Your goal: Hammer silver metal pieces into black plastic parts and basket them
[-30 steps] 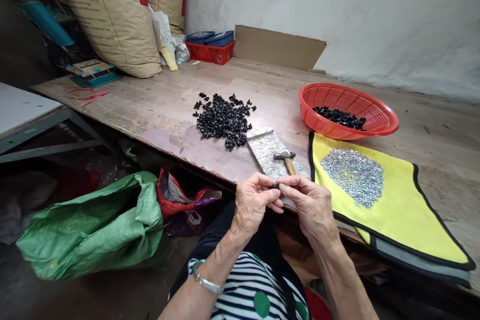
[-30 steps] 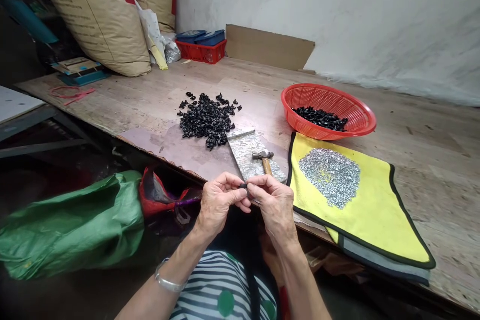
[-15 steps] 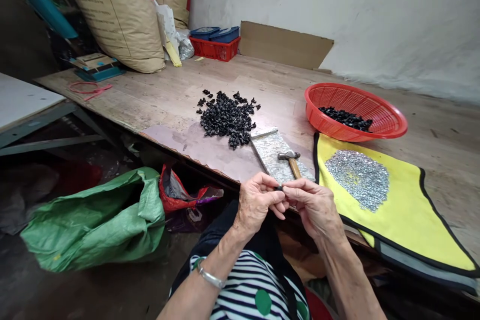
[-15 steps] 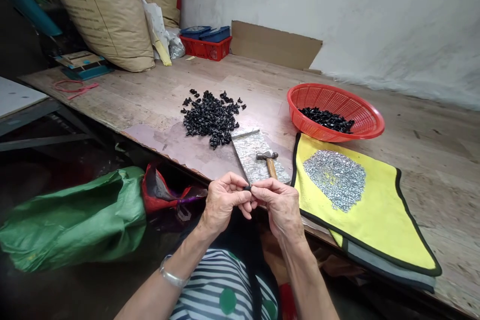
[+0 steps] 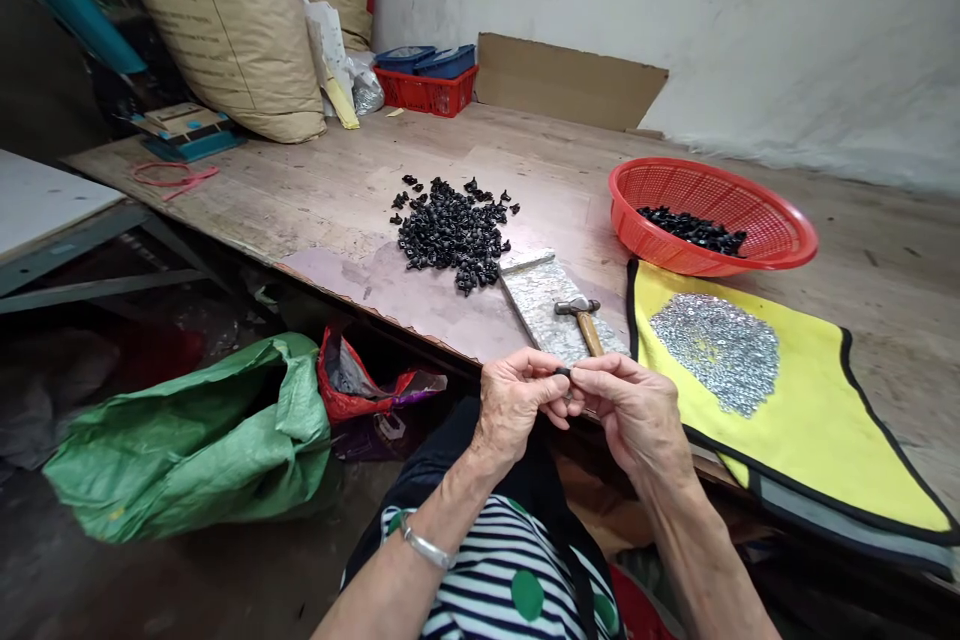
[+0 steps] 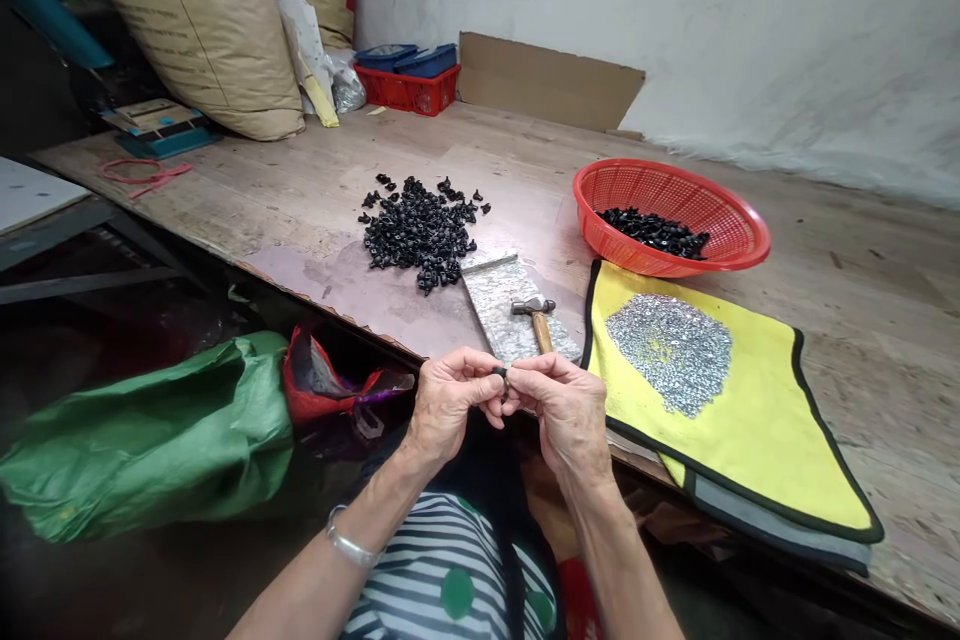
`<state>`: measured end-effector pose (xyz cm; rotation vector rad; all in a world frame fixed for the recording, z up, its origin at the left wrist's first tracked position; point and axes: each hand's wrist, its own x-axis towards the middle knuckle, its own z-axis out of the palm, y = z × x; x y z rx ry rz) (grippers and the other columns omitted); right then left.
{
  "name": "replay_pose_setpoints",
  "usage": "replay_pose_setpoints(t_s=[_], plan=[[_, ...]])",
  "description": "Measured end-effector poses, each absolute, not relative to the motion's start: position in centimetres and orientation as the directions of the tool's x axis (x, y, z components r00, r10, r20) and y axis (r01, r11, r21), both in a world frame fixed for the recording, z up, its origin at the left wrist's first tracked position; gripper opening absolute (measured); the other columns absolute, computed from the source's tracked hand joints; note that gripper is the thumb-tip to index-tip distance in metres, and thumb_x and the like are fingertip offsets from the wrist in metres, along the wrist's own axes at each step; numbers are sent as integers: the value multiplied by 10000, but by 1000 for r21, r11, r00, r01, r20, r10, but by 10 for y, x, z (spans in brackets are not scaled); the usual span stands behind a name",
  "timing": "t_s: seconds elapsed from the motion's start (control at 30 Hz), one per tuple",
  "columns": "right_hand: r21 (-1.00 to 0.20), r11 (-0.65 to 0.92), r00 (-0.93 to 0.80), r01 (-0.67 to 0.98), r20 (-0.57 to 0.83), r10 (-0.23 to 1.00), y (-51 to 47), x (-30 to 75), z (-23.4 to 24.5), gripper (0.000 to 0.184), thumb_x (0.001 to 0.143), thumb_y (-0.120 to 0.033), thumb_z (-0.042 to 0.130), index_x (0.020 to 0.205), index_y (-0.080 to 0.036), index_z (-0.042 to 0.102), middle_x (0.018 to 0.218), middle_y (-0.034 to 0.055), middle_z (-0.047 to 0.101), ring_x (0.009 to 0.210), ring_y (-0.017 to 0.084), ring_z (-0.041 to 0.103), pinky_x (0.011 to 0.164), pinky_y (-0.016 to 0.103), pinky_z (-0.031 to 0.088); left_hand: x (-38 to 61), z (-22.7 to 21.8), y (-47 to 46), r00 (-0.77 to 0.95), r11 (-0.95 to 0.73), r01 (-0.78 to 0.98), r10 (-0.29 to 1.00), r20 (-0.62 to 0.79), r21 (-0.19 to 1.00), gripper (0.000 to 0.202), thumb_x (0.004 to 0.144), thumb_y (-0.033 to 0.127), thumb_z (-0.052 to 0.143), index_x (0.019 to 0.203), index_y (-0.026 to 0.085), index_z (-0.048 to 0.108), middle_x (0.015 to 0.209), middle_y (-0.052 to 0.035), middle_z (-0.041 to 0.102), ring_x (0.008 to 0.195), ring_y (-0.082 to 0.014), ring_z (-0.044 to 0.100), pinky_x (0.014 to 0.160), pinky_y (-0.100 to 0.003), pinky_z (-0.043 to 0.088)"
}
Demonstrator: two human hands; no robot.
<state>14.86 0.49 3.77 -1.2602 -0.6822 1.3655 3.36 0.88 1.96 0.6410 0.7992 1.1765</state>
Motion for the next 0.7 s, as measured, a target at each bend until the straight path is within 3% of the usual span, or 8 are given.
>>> replay_pose_setpoints(t_s=[0.27,0.4,0.47,0.53,0.63,0.7], plan=[[-961,-175,204,-215,-220,954,0,142,38,187,555,-250,766,598,-146,617,501,3,605,423,119,548,440,244,460,33,22,9,184,297,-584,955,-234,755,187,567,197,729,664,96,605,469,-10,590,371,-116,535,310,-208,456],[-973,-199,180,-118,-218,959,0,150,41,247,587,-335,754,700,-151,635,556,-1,610,467,114,542,490,257,459,31,22,12,190,308,-589,951,-243,747,202,564,192,727,679,92,594,487,-12,593,371,-110,532,320,-215,469],[-980,-196,234,24,-186,954,0,158,43,299,601,-386,737,772,-160,641,594,-5,610,463,105,510,483,259,431,29,21,15,177,307,-589,951,-252,747,210,564,190,725,687,95,585,492,-1,585,365,-103,522,319,-216,469],[-935,-171,319,311,-67,945,0,168,43,291,618,-403,707,778,-169,643,657,16,622,521,125,521,518,275,417,27,20,19,152,301,-591,953,-264,748,223,561,191,724,697,101,571,493,8,578,372,-104,524,318,-218,471],[-657,-138,304,741,145,942,2,179,38,220,645,-395,647,708,-186,623,713,55,621,640,186,549,579,310,393,26,16,27,103,286,-585,954,-280,759,240,551,191,720,704,106,555,494,13,574,382,-105,529,318,-217,472],[-587,-155,273,794,117,955,6,183,33,194,637,-384,634,670,-199,586,638,43,580,595,183,521,550,305,365,25,14,34,71,277,-565,955,-289,777,241,544,188,714,700,111,547,494,21,567,377,-100,523,314,-213,469]])
